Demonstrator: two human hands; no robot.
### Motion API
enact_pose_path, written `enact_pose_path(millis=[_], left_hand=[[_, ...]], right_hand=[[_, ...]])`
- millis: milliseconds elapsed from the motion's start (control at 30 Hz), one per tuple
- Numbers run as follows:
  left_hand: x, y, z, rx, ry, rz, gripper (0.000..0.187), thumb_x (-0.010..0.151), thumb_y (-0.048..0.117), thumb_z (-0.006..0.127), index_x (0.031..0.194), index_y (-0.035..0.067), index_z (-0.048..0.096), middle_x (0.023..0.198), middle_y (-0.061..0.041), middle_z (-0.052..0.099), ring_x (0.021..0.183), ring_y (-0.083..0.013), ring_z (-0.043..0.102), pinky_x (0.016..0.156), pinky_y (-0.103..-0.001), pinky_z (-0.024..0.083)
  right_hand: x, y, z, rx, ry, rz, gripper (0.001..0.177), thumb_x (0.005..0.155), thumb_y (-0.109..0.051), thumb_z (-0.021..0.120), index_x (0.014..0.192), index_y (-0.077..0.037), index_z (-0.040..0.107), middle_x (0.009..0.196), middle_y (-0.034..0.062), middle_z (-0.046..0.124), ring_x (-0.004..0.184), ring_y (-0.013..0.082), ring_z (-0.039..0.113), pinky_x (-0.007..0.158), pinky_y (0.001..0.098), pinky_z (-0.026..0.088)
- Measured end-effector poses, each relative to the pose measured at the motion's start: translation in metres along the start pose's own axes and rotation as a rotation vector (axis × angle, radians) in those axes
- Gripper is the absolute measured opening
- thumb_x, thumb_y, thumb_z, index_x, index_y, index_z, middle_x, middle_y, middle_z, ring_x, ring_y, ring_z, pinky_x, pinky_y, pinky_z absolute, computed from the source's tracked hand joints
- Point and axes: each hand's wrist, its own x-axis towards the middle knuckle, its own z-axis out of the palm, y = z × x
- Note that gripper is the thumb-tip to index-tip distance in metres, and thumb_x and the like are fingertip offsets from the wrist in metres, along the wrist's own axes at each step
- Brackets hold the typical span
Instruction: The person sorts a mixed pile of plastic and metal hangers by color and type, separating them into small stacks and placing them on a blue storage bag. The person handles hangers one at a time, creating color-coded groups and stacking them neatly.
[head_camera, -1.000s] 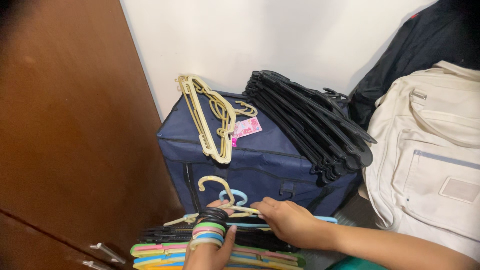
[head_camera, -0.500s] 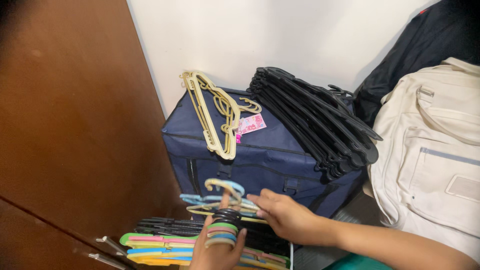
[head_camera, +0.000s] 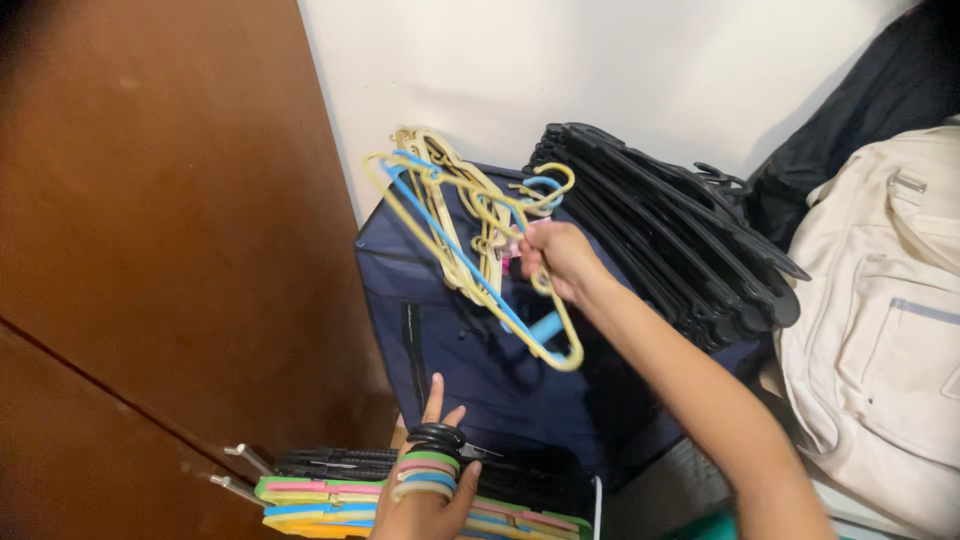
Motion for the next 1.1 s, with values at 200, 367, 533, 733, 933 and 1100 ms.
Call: enact_pose_path(millis=[200, 367, 533, 733, 933, 1100], left_hand=[[-0.017, -0.010, -0.008, -0.071, -0.052, -0.122, 0.063, 0.082, 0.012, 0.075, 0.141, 0.000, 0.058, 0.172, -0.009, 0.022, 0.153, -0.0339, 0.020, 0.119, -0.047, 0.025], [-0.032, -0.005, -0.022, -0.030, 0.001, -0.173, 0.061, 0.082, 0.010, 0.075, 0.140, 0.004, 0.055, 0.170, -0.011, 0.022, 0.154, -0.0293, 0.027, 0.116, -0.041, 0.030], [-0.046, 0.009, -0.028, -0.100, -0.006, -0.385, 0.096, 0.081, 0.012, 0.073, 0.164, 0.017, 0.024, 0.157, 0.000, 0.054, 0.132, -0.0202, 0.057, 0.112, -0.034, 0.041], [-0.060, 0.021, -0.025, -0.179, 0.091, -0.268, 0.088, 0.081, 0.007, 0.073, 0.158, 0.009, 0.031, 0.161, -0.008, 0.047, 0.134, -0.0248, 0.057, 0.109, -0.037, 0.042], [-0.068, 0.023, -0.011, -0.001, 0.184, 0.036, 0.065, 0.080, 0.007, 0.076, 0.140, -0.001, 0.051, 0.162, -0.021, 0.034, 0.141, -0.0396, 0.045, 0.110, -0.042, 0.038], [-0.081, 0.030, 0.012, -0.036, 0.154, -0.129, 0.065, 0.084, 0.014, 0.075, 0.145, 0.004, 0.053, 0.149, -0.012, 0.057, 0.131, -0.0318, 0.057, 0.108, -0.037, 0.046]], right_hand=[[0.153, 0.039, -0.028, 0.299, 0.061, 0.016, 0.012, 0.100, -0.002, 0.047, 0.101, 0.002, 0.059, 0.073, 0.0090, 0.055, 0.053, 0.0148, 0.050, 0.047, 0.0282, 0.045], [0.196, 0.047, -0.033, 0.083, 0.218, 0.041, 0.014, 0.094, -0.004, 0.045, 0.100, -0.004, 0.058, 0.076, 0.0132, 0.055, 0.051, 0.0257, 0.053, 0.046, 0.0443, 0.050], [0.177, 0.039, -0.014, 0.048, 0.263, -0.152, 0.025, 0.086, 0.009, 0.045, 0.104, 0.005, 0.062, 0.090, 0.0205, 0.065, 0.066, 0.0360, 0.069, 0.049, 0.0615, 0.055], [0.107, 0.014, 0.013, -0.118, 0.315, -0.292, 0.019, 0.089, -0.001, 0.058, 0.105, 0.006, 0.064, 0.091, 0.0167, 0.065, 0.068, 0.0315, 0.069, 0.049, 0.0553, 0.058], [-0.018, 0.010, 0.030, -0.281, 0.051, -0.411, 0.036, 0.095, -0.012, 0.065, 0.125, 0.006, 0.071, 0.103, 0.0094, 0.073, 0.083, 0.0174, 0.061, 0.073, 0.0276, 0.049], [-0.138, 0.020, 0.021, -0.606, -0.209, -0.228, 0.033, 0.096, -0.022, 0.065, 0.118, 0.002, 0.073, 0.106, 0.0076, 0.076, 0.098, 0.0135, 0.070, 0.087, 0.0273, 0.054]])
